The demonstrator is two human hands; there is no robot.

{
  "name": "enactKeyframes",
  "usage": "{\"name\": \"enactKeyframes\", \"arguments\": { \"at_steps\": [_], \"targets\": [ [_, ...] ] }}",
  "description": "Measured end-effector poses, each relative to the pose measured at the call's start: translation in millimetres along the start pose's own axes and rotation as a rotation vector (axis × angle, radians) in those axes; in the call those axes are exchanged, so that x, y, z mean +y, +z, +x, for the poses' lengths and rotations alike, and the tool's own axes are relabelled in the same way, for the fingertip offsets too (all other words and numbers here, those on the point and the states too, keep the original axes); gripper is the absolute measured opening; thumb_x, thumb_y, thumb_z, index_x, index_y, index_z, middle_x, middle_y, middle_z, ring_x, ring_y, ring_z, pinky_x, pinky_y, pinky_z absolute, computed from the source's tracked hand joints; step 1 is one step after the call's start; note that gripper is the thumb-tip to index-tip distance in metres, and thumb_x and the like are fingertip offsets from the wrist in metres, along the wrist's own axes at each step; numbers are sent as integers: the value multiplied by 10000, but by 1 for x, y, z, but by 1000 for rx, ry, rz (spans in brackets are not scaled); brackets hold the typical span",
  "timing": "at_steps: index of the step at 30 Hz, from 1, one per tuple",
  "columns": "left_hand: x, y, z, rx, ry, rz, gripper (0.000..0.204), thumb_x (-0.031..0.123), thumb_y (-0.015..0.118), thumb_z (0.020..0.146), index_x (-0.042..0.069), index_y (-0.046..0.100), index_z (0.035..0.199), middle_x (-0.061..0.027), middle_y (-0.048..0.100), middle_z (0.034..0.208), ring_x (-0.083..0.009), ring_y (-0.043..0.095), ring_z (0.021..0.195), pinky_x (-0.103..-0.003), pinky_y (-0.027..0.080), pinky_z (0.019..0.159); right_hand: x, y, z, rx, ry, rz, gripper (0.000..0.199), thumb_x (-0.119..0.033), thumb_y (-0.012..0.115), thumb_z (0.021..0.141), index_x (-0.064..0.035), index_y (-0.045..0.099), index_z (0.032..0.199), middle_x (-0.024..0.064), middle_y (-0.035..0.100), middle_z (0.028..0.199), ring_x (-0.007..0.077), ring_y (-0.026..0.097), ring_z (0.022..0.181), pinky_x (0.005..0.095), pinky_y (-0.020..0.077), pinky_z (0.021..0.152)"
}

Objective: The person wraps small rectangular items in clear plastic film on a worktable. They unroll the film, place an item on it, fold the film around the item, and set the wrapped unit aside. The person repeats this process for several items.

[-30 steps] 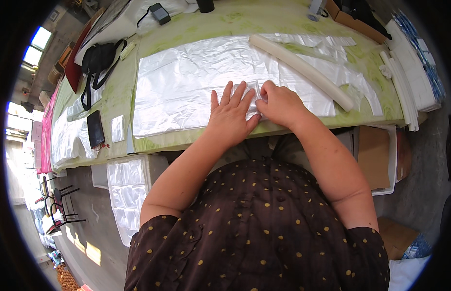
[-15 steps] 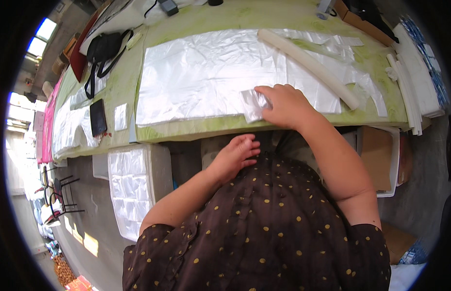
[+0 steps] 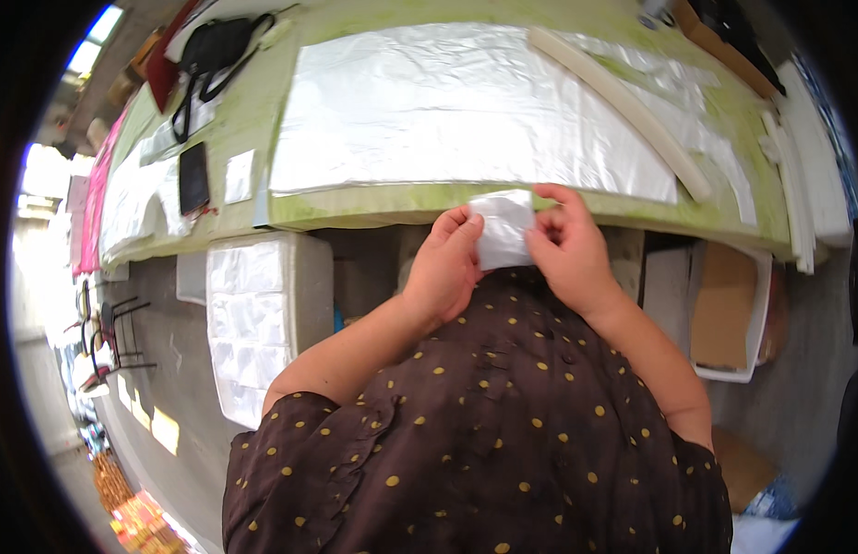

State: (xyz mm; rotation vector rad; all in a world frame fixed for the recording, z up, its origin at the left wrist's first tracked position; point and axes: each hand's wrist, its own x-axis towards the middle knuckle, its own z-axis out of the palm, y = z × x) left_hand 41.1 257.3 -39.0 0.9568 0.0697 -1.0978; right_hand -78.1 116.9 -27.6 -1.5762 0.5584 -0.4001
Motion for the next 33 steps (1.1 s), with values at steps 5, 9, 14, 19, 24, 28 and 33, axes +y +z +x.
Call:
{"name": "enactKeyframes", "arguments": {
  "at_steps": [5,9,14,19,24,28,33],
  "targets": [
    [-6,-15,-11,-83,290,109,202,16,637,972,98,544,1132,-42,605,1265,-138,618,1028,-282,527,844,10,2,2,11,-53,107,453,16,623,932,-39,468,1354,3,580,877,53,530,771,218,456,702],
    [16,-33,-9,110,256,288,149,-14,648,908,84,636,1019,11,647,931,-82,566,772,-233,463,686,-4,15,0,-161,-75,35,452,16,628,936,-40,476,1359,-6,566,907,49,514,780,211,449,706],
    [136,-103,0,472,711,518,226,11,608,900,36,667,1116,0,629,984,-89,529,828,-231,446,748,4,11,1,-161,-103,69,419,16,629,947,-44,513,1345,-15,556,951,42,504,791,202,446,709],
    [259,-214,19,740,836,844,233,37,563,917,23,712,1096,12,667,904,-55,541,720,-215,440,647,10,8,0,-195,-72,64,358,13,628,953,-37,559,1301,-28,553,931,35,503,794,192,443,708],
    [280,-262,40,963,571,1197,242,160,598,902,48,734,1066,-95,719,976,-198,676,868,-344,526,795,7,8,-2,-212,-80,39,312,10,632,954,-35,596,1261,-34,559,914,33,507,779,194,446,698],
    [249,-213,49,1091,797,1596,573,418,701,870,99,610,1337,-188,523,1464,-341,456,1388,-425,371,1141,5,-11,-4,-54,-131,-48,262,8,634,955,-29,629,1214,-33,587,931,34,519,773,197,455,696],
    [241,-241,54,975,809,1654,690,287,740,864,38,490,1458,-205,535,1456,-355,500,1361,-424,379,1159,-6,-73,20,315,-512,-596,250,-6,674,866,-29,667,1115,98,652,1054,245,590,991,356,476,909]
  ]
}}
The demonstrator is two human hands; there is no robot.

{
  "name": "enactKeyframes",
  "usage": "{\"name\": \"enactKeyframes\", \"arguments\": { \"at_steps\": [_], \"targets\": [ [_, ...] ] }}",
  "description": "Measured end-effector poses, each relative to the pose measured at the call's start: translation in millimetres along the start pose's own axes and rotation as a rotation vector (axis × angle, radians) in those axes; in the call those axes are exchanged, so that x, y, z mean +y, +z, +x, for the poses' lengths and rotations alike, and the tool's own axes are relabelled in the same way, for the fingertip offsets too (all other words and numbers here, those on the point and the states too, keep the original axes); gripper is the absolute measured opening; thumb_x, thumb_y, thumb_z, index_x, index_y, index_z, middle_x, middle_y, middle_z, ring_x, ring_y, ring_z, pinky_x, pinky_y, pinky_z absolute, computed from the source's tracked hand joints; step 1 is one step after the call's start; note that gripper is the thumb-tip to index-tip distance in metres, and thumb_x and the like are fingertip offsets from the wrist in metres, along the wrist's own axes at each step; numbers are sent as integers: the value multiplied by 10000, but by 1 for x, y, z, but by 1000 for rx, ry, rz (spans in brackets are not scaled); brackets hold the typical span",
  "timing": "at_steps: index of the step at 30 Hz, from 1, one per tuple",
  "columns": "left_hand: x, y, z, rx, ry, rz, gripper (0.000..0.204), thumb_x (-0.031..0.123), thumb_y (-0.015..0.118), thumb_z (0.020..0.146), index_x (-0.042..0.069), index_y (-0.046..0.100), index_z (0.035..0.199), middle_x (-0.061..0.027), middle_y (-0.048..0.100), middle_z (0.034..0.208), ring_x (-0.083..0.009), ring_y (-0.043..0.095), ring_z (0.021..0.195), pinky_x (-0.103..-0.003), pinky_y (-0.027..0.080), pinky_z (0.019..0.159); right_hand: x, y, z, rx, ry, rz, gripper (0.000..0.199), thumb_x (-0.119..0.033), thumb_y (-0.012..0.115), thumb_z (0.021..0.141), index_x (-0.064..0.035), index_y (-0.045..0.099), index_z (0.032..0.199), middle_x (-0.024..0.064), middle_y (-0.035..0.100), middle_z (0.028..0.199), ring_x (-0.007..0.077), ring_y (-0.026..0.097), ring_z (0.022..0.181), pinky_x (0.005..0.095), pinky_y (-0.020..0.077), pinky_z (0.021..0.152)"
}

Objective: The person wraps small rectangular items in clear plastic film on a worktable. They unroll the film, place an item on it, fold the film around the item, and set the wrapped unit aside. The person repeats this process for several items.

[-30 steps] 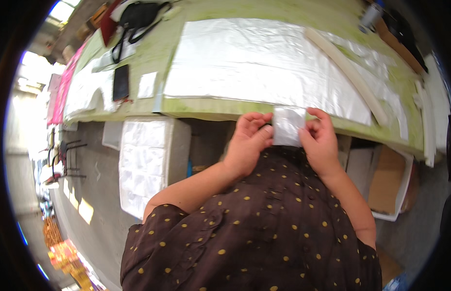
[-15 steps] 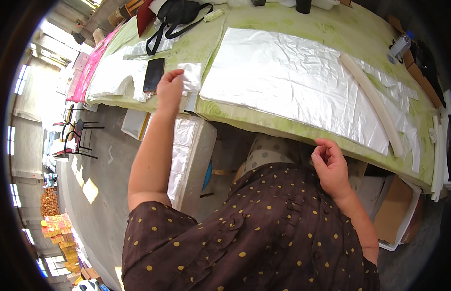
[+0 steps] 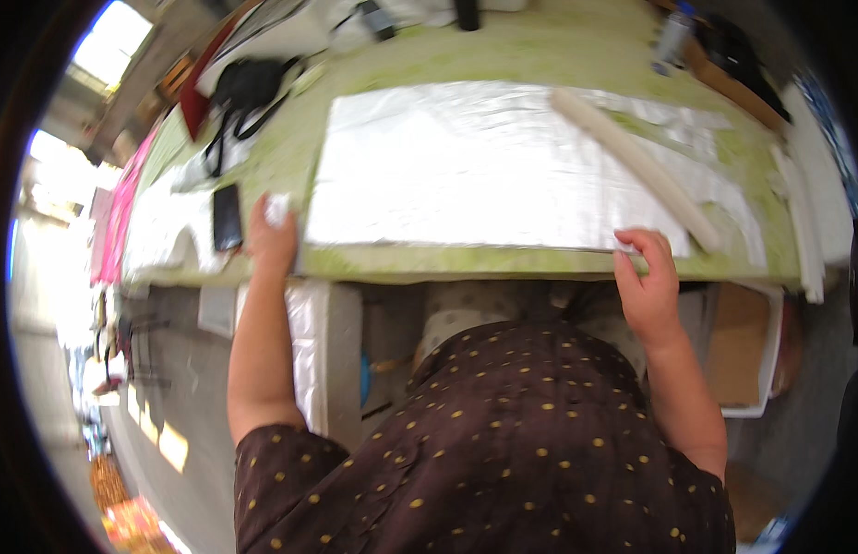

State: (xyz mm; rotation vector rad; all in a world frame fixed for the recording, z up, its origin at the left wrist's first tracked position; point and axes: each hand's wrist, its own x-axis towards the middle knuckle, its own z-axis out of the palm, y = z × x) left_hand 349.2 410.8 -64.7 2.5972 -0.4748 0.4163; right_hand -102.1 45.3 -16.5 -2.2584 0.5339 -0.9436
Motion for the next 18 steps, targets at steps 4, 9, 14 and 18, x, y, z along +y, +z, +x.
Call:
{"name": "enactKeyframes", "arguments": {
  "at_steps": [4,9,14,18],
  "targets": [
    [-20,2,5,16,30,74,688,294,716,892,38,468,1480,-215,522,1471,-374,496,1364,-435,390,1146,49,-46,34,128,-73,-618,396,-112,683,836,-96,657,1231,172,623,1239,391,545,1199,466,412,1073],
    [-16,5,9,163,61,109,770,351,744,860,120,432,1525,-207,375,1587,-399,302,1483,-481,310,1194,79,-83,49,-143,202,-751,528,-155,660,844,-142,599,1368,204,620,1243,406,591,1154,464,465,1028],
    [62,-11,-7,153,343,-140,693,158,732,868,117,455,1502,-173,399,1576,-362,298,1490,-486,285,1203,31,-86,35,-336,393,-424,572,-225,694,830,-121,573,1379,209,620,1153,386,639,1037,442,523,922],
    [169,-5,-47,-112,612,-453,621,39,730,845,85,528,1431,-166,458,1536,-359,345,1475,-469,289,1201,7,-50,14,-341,411,-200,692,-296,743,814,-53,496,1413,201,562,1235,386,613,1097,430,509,956]
  ]
}}
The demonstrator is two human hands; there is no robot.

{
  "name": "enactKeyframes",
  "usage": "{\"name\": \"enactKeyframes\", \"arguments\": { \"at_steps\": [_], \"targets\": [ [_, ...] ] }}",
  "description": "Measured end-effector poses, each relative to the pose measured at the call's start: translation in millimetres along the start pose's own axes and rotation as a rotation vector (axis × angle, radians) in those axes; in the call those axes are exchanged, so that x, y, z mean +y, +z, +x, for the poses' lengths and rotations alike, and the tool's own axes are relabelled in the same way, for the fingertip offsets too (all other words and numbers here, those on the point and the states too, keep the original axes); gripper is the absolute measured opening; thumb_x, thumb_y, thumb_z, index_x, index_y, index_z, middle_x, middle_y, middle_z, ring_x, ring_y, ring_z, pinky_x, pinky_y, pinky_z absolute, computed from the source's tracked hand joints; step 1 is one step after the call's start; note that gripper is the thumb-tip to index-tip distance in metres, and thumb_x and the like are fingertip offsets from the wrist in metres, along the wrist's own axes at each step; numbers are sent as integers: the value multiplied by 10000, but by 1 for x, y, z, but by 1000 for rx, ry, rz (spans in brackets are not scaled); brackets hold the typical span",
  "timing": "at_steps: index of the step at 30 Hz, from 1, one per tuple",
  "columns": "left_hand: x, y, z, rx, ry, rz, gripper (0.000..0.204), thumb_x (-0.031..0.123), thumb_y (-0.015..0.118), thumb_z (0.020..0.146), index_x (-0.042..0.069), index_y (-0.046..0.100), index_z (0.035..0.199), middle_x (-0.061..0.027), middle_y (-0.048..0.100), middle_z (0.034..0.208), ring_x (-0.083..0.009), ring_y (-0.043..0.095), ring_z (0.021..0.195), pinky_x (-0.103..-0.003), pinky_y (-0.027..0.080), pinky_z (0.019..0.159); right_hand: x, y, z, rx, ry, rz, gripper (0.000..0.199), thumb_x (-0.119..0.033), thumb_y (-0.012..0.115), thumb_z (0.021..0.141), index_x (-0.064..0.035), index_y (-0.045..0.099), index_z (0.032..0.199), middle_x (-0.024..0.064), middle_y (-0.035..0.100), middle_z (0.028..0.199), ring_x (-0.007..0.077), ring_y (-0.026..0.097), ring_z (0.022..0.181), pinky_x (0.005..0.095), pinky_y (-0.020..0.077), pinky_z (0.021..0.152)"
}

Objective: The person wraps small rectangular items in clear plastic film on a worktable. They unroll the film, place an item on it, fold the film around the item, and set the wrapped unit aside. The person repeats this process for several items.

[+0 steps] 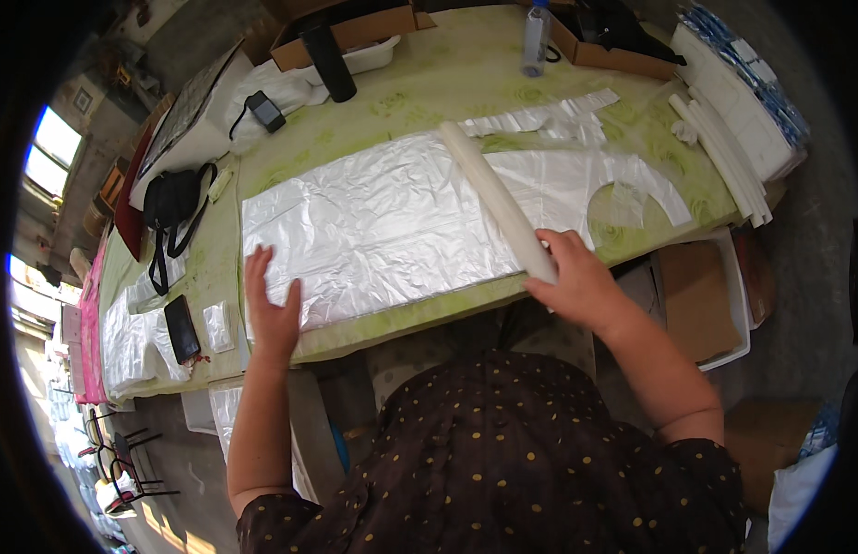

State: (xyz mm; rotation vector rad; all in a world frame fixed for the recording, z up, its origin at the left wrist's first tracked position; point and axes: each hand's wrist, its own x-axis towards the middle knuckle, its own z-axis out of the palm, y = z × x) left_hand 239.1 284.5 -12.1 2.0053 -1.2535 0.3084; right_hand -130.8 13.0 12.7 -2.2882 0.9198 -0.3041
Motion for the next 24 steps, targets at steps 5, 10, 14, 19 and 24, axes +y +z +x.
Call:
{"name": "enactKeyframes", "arguments": {
  "at_steps": [5,10,14,19,24],
  "targets": [
    [134,74,22,-298,204,-304,515,115,770,843,108,631,1339,-155,475,1529,-397,324,1487,-493,302,1197,-13,43,-16,-6,-59,293,769,-380,734,875,-40,412,1485,247,456,1434,413,528,1277,423,468,1057],
    [197,123,48,-517,428,-401,429,145,716,906,113,648,1329,-130,529,1492,-376,404,1441,-480,351,1169,16,35,-25,168,-19,84,708,-370,678,928,-61,407,1505,251,386,1537,415,474,1363,433,439,1099],
    [233,169,73,-649,382,-343,392,241,693,920,116,668,1291,-146,599,1386,-337,573,1271,-422,472,1064,32,26,-22,93,-91,322,444,-260,657,949,-39,579,1326,202,582,1331,369,590,1204,439,486,1011],
    [258,211,92,-866,215,-86,407,336,745,860,100,693,1188,-147,658,1204,-330,667,1076,-402,538,941,30,20,-34,186,-77,487,259,-124,666,921,-46,666,1168,133,657,1177,295,665,1001,367,534,858],
    [256,225,94,-884,287,-22,336,320,726,881,107,693,1139,-127,661,1185,-325,669,1058,-413,542,919,90,-15,-21,760,-87,64,292,-84,674,866,-53,671,1156,175,636,1280,353,619,1113,405,508,950]
  ]
}}
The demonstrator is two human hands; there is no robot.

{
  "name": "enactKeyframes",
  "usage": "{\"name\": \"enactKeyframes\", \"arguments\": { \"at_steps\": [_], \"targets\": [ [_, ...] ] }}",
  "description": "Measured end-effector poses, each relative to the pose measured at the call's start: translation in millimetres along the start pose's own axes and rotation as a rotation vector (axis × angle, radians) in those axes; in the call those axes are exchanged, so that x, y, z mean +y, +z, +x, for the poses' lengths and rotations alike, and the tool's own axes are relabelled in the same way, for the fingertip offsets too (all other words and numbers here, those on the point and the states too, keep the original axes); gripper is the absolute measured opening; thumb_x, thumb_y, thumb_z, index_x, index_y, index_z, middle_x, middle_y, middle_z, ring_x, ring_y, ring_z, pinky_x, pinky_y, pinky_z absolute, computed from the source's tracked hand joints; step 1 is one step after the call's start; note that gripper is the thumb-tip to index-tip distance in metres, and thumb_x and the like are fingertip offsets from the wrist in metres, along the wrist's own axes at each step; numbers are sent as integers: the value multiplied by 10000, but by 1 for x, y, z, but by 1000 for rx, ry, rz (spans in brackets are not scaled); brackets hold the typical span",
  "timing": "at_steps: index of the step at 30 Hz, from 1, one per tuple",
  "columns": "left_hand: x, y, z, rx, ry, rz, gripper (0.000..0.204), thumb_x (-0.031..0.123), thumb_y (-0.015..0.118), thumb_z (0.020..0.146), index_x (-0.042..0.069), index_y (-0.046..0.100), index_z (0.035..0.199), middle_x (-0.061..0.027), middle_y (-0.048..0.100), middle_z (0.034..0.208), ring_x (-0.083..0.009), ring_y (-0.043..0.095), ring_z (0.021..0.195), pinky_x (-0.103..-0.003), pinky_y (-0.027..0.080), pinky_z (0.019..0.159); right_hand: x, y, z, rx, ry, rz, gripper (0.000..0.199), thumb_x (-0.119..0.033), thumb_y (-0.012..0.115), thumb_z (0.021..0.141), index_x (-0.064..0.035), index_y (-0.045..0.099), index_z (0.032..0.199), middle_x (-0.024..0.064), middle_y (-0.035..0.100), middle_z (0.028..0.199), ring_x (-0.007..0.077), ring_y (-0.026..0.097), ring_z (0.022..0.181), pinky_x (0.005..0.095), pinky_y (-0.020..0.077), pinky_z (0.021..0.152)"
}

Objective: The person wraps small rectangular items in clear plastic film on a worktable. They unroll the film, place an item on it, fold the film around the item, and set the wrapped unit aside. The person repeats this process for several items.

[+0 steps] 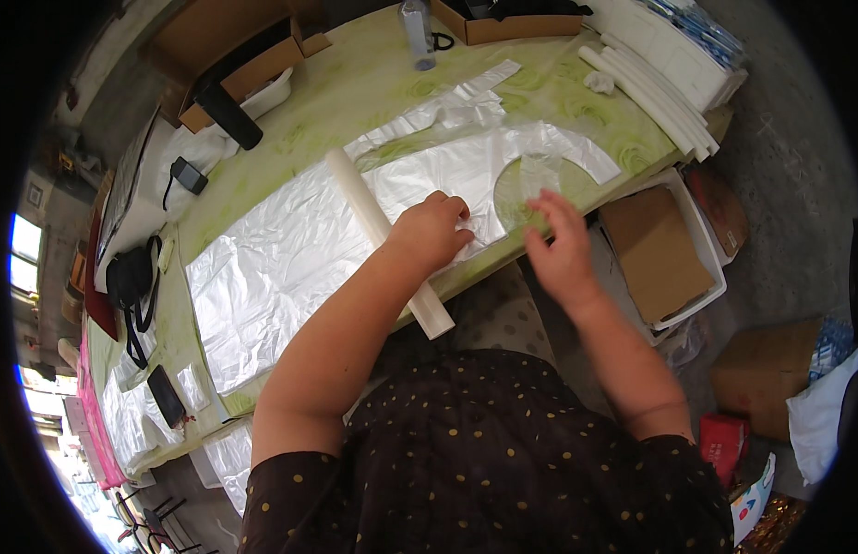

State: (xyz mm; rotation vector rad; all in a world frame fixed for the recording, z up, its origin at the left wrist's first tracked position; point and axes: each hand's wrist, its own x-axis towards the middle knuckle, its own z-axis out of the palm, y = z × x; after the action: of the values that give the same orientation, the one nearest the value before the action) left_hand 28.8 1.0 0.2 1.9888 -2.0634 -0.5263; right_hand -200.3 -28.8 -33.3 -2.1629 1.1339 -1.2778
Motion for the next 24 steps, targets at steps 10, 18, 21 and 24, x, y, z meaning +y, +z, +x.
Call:
{"name": "enactKeyframes", "arguments": {
  "at_steps": [10,18,21,24],
  "targets": [
    [-7,-11,6,39,-147,-195,245,260,648,938,77,736,1075,-145,745,1046,-301,705,939,-384,547,839,-13,3,9,-183,-363,57,282,-90,701,812,-80,698,1094,125,677,1214,351,569,1152,442,456,1003],
    [-2,-26,-7,81,-214,-351,273,267,678,930,58,732,1096,-90,749,1003,-213,694,899,-345,549,831,-9,52,46,-536,-159,-245,362,-177,660,848,-122,699,1204,112,671,1281,339,581,1105,446,472,951],
    [4,-28,-7,37,-223,-332,288,284,693,925,63,723,1108,-75,736,1007,-196,684,882,-336,548,819,24,73,77,-216,-115,-331,551,-168,684,845,-124,588,1386,111,642,1306,363,565,1118,462,458,977],
    [0,-22,-3,92,-197,-417,357,315,707,925,69,688,1182,-57,714,1024,-183,669,850,-337,548,804,33,80,89,-29,-55,-465,716,-146,707,816,-157,486,1496,106,587,1382,350,550,1142,462,451,995]
  ]
}}
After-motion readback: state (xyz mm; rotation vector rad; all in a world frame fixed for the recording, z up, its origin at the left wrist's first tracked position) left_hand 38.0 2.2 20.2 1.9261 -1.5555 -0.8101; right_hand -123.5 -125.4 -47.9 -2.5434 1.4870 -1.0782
